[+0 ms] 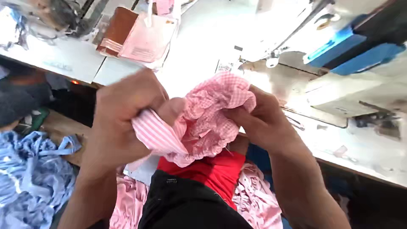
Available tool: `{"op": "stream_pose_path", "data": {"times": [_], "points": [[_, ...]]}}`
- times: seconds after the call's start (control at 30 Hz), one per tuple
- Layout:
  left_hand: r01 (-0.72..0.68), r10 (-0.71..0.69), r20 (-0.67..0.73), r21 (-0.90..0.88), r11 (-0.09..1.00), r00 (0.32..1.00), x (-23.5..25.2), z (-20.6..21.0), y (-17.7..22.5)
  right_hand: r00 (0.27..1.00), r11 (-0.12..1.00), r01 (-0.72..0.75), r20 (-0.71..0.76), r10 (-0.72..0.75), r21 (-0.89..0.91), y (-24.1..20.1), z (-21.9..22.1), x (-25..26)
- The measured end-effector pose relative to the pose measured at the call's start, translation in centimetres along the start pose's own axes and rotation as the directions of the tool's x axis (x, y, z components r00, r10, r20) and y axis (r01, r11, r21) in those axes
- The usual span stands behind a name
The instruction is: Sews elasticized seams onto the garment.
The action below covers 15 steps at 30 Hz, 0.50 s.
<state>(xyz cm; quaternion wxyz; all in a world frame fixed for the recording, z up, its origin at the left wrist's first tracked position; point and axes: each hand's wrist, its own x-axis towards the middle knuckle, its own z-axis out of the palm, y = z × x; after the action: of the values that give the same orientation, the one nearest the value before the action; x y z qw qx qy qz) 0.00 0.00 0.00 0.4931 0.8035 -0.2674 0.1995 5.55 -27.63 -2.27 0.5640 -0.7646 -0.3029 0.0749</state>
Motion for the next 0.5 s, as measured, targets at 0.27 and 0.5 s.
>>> {"op": "stream_pose_path", "data": {"times": [0.27, 0.5], "points": [[-0.006, -0.225, 0.594, 0.361, 0.933, 0.772, -2.5, 0.7, -0.6, 0.958, 0.972, -0.1, -0.244, 0.152, 0.215, 0.8, 0.8, -1.6], [0.343, -0.316, 0.195, -0.125, 0.931, 0.928, -2.4, 4.9, -4.0, 0.961, 0.972, -0.156, -0.202, 0.191, 0.177, 1.9, -0.6, -1.7]]}}
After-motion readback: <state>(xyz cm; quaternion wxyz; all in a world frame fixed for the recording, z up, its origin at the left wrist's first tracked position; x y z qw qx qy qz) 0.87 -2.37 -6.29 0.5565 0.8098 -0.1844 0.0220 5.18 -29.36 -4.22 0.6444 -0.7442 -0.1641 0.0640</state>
